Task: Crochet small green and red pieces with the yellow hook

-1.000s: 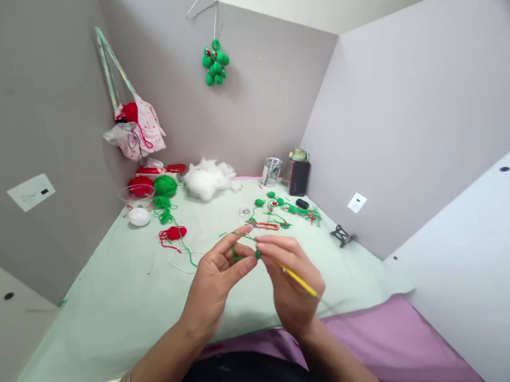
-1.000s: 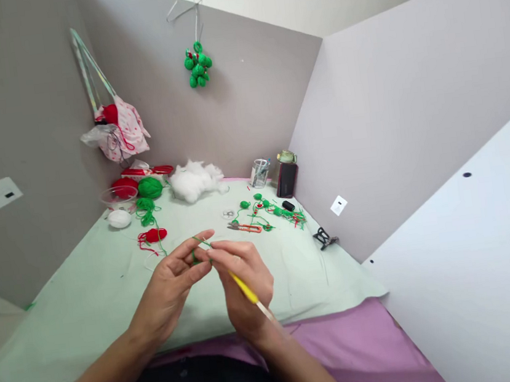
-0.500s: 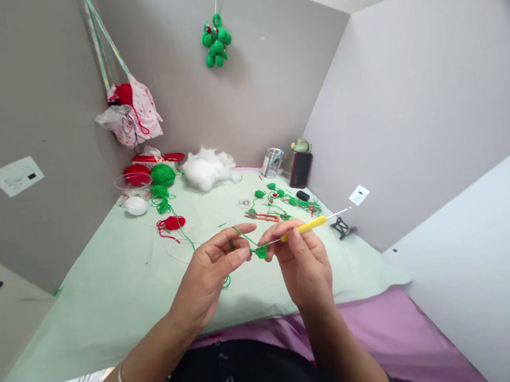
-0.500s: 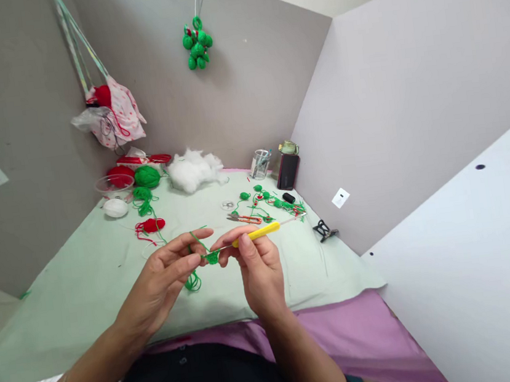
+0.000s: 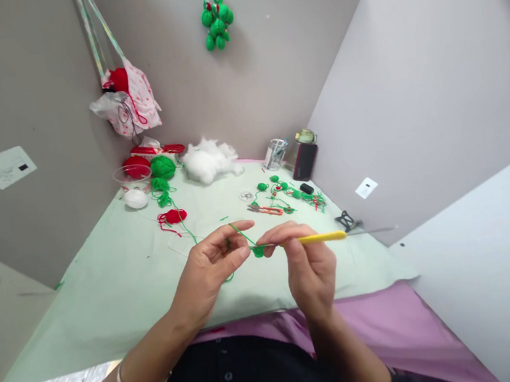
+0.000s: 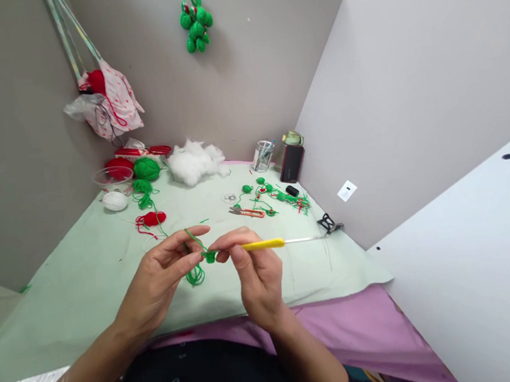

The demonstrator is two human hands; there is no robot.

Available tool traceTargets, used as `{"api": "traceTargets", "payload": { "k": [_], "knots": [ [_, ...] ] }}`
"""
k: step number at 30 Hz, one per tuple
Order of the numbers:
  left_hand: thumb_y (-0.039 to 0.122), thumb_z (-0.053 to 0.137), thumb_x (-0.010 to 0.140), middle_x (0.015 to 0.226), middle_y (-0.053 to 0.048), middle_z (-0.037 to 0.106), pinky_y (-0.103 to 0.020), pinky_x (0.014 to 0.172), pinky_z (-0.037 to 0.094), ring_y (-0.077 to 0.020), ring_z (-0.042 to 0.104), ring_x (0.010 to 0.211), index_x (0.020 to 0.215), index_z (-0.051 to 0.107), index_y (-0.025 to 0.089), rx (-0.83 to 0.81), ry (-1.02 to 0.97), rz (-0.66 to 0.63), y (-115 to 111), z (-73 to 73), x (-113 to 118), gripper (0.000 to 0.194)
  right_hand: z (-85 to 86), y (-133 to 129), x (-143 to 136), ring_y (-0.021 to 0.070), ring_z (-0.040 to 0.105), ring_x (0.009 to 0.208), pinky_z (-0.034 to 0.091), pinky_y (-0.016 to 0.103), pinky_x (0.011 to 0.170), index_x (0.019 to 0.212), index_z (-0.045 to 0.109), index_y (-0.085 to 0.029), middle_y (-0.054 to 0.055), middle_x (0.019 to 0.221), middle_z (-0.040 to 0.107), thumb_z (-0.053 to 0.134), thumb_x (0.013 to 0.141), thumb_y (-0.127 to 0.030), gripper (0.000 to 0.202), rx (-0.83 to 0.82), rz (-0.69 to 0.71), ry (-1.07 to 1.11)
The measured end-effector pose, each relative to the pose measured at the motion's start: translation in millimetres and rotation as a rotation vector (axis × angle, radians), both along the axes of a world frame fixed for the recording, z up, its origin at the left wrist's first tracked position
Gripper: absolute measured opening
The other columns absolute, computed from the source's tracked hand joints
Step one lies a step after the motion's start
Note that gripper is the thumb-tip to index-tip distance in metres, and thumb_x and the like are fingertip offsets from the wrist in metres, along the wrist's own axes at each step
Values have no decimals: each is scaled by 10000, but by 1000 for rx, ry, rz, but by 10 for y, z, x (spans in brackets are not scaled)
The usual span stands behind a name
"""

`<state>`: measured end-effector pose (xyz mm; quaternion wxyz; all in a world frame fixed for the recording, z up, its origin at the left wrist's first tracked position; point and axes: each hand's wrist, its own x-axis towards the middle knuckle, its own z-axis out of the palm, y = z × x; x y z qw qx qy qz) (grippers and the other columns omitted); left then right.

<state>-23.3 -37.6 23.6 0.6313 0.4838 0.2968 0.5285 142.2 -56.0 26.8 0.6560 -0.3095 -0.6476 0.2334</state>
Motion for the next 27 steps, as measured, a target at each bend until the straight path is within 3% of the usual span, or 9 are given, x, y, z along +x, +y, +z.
{"api": "traceTargets", "payload": {
  "k": [6, 10, 13, 17, 21, 27],
  "knots": [
    [243, 856, 815, 835, 9, 660, -262, 788, 453, -153, 574, 821, 1128, 815, 274, 48, -31, 93, -11, -57, 44, 317, -148, -6, -15, 197, 705, 914, 595, 354, 757, 1175, 704, -259, 68, 1019, 753, 533, 1002, -107, 287, 317, -206, -363],
    [271, 882, 784, 825, 13, 653, -232, 780, 494, -122, 590, 776, 1256, 766, 251, -179, -241, -65, 13, -32, 78, 487, -271, 47, -29, 216, 705, 1010, 611, 358, 789, 1209, 738, -286, 80, 1123, 746, 642, 943, -69, 356, 539, -426, -546],
    [277, 889, 770, 826, -6, 651, -255, 862, 522, -117, 599, 787, 1216, 789, 200, -342, -331, -173, 47, -25, 74, 463, -246, 61, -10, 207, 700, 935, 604, 374, 773, 1167, 743, -267, 73, 1044, 747, 583, 995, -124, 275, 355, -304, -324],
    [263, 883, 773, 839, -1, 633, -250, 898, 503, -127, 599, 841, 1156, 817, 229, -282, -264, -98, 39, -48, 86, 389, -151, 81, 1, 184, 663, 794, 573, 356, 701, 1028, 757, -246, 47, 876, 712, 525, 1041, -210, 235, 91, -48, 15],
    [295, 874, 794, 843, 4, 630, -215, 815, 461, -128, 570, 865, 1140, 822, 279, -139, -147, -46, 5, -97, 100, 350, -135, 126, -28, 203, 701, 980, 595, 368, 829, 1031, 777, -252, 58, 989, 753, 588, 1020, -203, 195, 29, 8, -4],
    [321, 872, 809, 860, 4, 668, -223, 758, 449, -130, 580, 847, 1126, 830, 292, -93, -92, 7, 32, -141, 107, 321, -213, 120, -38, 178, 709, 942, 605, 333, 789, 1091, 766, -273, 44, 984, 745, 569, 1015, -132, 254, 60, -49, -90]
  ]
}}
